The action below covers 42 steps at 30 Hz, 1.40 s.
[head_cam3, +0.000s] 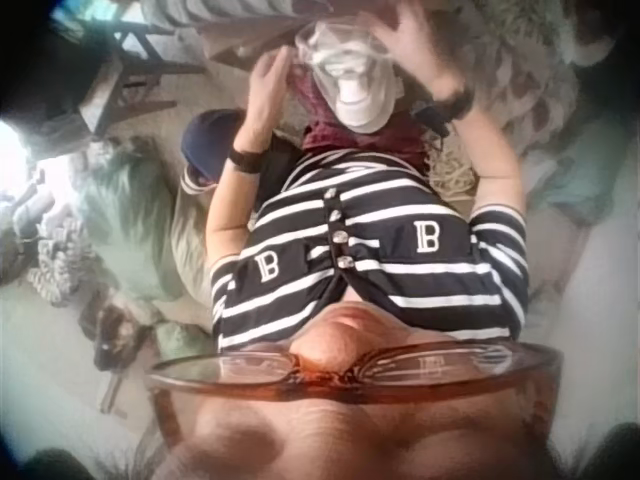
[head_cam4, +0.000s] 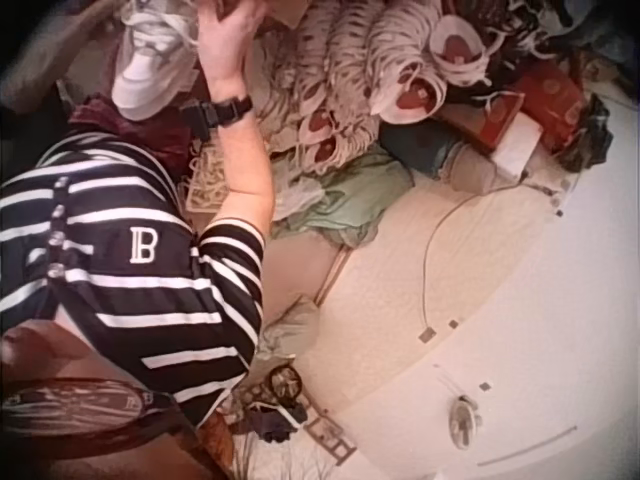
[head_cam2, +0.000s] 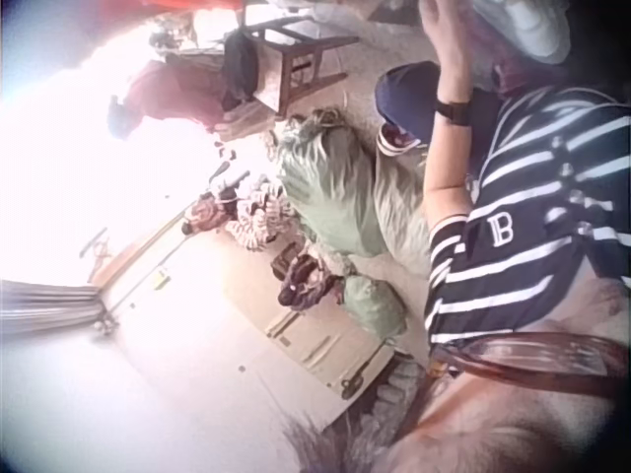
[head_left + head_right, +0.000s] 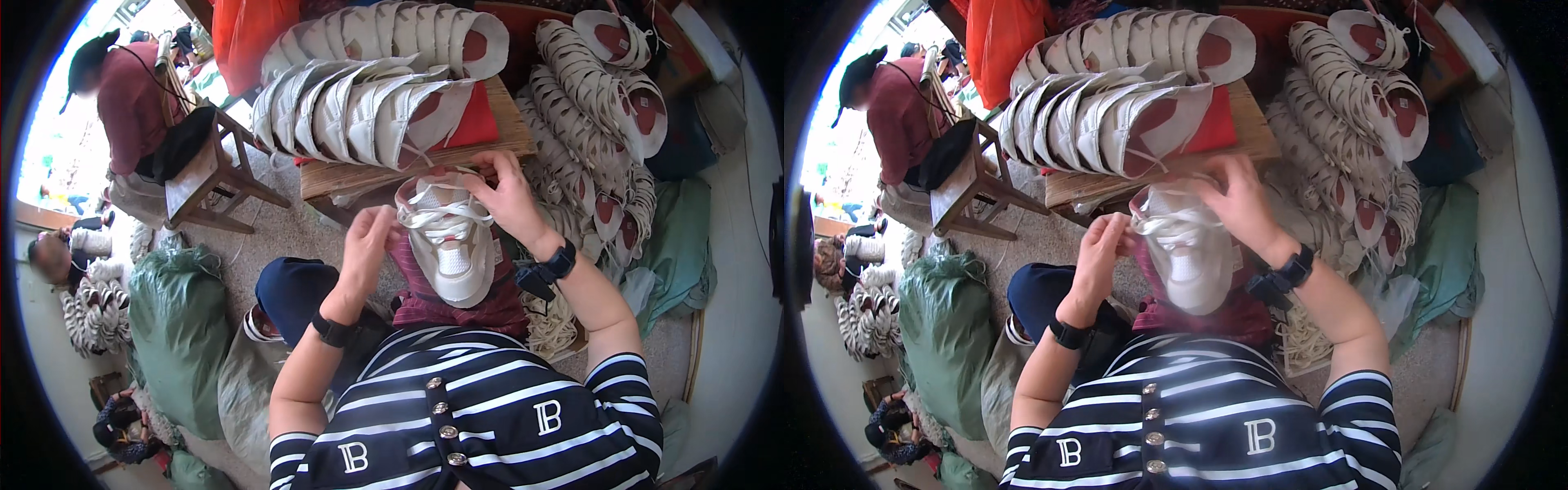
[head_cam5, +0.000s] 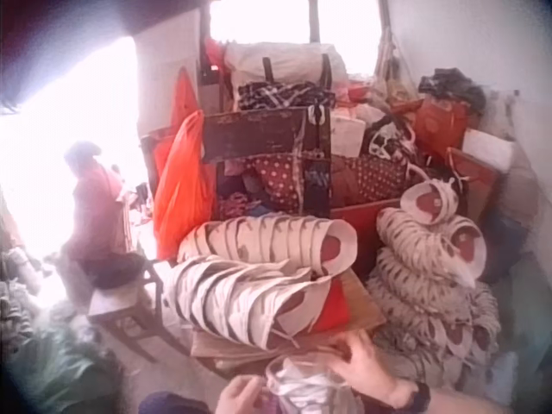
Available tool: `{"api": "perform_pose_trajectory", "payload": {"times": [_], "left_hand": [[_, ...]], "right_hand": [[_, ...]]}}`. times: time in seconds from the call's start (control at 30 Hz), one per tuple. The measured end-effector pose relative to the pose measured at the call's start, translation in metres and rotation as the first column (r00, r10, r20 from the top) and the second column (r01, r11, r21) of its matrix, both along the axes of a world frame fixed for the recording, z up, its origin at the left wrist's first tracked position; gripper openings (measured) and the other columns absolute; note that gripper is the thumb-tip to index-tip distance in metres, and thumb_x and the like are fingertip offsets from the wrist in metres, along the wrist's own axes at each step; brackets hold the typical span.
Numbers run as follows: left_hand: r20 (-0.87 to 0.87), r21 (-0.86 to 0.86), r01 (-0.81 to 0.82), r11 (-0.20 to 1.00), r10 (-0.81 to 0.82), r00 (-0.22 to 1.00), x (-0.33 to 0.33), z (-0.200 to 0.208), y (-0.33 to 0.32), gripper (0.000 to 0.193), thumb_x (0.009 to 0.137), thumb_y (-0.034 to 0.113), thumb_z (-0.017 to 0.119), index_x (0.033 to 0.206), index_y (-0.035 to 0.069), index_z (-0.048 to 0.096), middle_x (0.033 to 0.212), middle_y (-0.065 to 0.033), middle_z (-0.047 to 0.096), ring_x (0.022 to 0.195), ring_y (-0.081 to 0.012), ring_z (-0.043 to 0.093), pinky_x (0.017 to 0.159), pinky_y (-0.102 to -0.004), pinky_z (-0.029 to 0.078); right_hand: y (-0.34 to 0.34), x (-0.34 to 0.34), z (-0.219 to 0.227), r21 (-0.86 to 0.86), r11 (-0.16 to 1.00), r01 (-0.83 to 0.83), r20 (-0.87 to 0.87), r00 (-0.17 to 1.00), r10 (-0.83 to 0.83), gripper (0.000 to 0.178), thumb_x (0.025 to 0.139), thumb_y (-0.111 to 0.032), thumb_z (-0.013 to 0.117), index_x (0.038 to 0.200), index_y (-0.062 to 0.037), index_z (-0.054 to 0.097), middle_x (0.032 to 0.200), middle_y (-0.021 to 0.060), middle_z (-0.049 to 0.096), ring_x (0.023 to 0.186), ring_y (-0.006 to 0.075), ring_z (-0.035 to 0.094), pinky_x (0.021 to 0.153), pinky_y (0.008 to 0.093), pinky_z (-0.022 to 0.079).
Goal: The person sits on the floor and laces a white sneaker by hand. They thread the laces through the eyelets, pull them tight, and tie a knot. The person then picks up a second shoe and begins the same lacing process.
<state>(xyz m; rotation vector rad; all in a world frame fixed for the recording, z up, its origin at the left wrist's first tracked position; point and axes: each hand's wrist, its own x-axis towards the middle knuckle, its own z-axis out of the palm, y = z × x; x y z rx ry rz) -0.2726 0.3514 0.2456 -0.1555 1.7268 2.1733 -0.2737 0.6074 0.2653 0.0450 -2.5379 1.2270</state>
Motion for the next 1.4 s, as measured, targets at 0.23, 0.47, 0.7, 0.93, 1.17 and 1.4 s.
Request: {"api": "perform_pose_trajectory", "payload": {"times": [0.23, 0.47, 0.7, 0.93, 1.17, 1.4], "left_hand": [[0.047, 0.042, 0.138, 0.99, -0.14, 0.989, 0.0, -0.005, 0.004, 0.016, 0.096, 0.02, 0.066, 0.099, 0.006, 0.06, 0.083, 0.0041, 0.058, 0.072, -0.0034, 0.049, 0.066, -0.0194, 0.04], [0.04, 0.085, 0.044, 0.995, -0.047, 0.998, 0.02, 0.003, 0.002, 0.007, 0.091, 0.008, 0.065, 0.096, 0.005, 0.062, 0.088, 0.0009, 0.061, 0.081, -0.0083, 0.056, 0.075, -0.0247, 0.046], [-0.02, 0.181, 0.078, 0.98, -0.076, 0.997, 0.025, -0.04, 0.014, 0.012, 0.091, 0.013, 0.067, 0.099, 0.005, 0.062, 0.092, 0.002, 0.061, 0.086, -0.0076, 0.055, 0.078, -0.0253, 0.046], [-0.058, 0.145, 0.32, 0.936, -0.315, 0.947, -0.002, -0.019, -0.011, 0.013, 0.093, 0.018, 0.069, 0.099, 0.007, 0.062, 0.092, 0.0041, 0.061, 0.083, -0.0041, 0.053, 0.068, -0.0234, 0.044], [-0.323, 0.017, 0.097, 0.995, -0.087, 0.943, -0.026, -0.019, 0.005, 0.042, 0.098, 0.032, 0.065, 0.115, -0.006, 0.062, 0.103, -0.0106, 0.066, 0.093, -0.0143, 0.061, 0.083, -0.0305, 0.051], [-0.254, 0.08, 0.181, 0.98, -0.156, 0.955, -0.012, -0.001, 0.009, 0.063, 0.099, 0.037, 0.062, 0.14, -0.007, 0.045, 0.123, -0.015, 0.062, 0.11, -0.0173, 0.06, 0.097, -0.0306, 0.048]], "right_hand": [[0.003, -0.001, -0.022, -0.365, 0.931, -0.006, 0.244, 0.964, 0.102, 0.043, 0.097, -0.032, 0.065, 0.121, 0.0033, 0.058, 0.108, 0.0113, 0.066, 0.101, 0.0173, 0.061, 0.088, 0.0305, 0.049], [-0.002, -0.01, -0.018, -0.27, 0.962, -0.047, 0.304, 0.943, 0.132, 0.041, 0.098, -0.03, 0.062, 0.123, 0.003, 0.058, 0.112, 0.0173, 0.068, 0.103, 0.0217, 0.065, 0.09, 0.0334, 0.05], [0.007, -0.004, -0.035, -0.468, 0.873, -0.14, 0.256, 0.923, 0.285, 0.033, 0.105, -0.022, 0.051, 0.127, 0.0017, 0.053, 0.118, 0.01, 0.063, 0.106, 0.0156, 0.059, 0.092, 0.0284, 0.047], [0.002, -0.007, -0.017, -0.635, 0.764, -0.119, 0.309, 0.867, 0.392, 0.046, 0.103, -0.034, 0.054, 0.133, -0.0007, 0.051, 0.129, 0.0102, 0.058, 0.115, 0.0186, 0.057, 0.102, 0.0325, 0.044], [-0.013, -0.005, 0.007, -0.71, 0.7, -0.076, 0.354, 0.82, 0.449, 0.053, 0.101, -0.042, 0.055, 0.137, -0.0027, 0.05, 0.132, 0.0095, 0.057, 0.12, 0.0198, 0.056, 0.103, 0.0343, 0.043], [-0.001, -0.003, -0.005, -0.635, 0.754, -0.168, 0.293, 0.851, 0.436, 0.052, 0.103, -0.042, 0.052, 0.138, -0.0035, 0.049, 0.134, 0.0087, 0.054, 0.122, 0.0187, 0.053, 0.106, 0.0328, 0.04]]}}
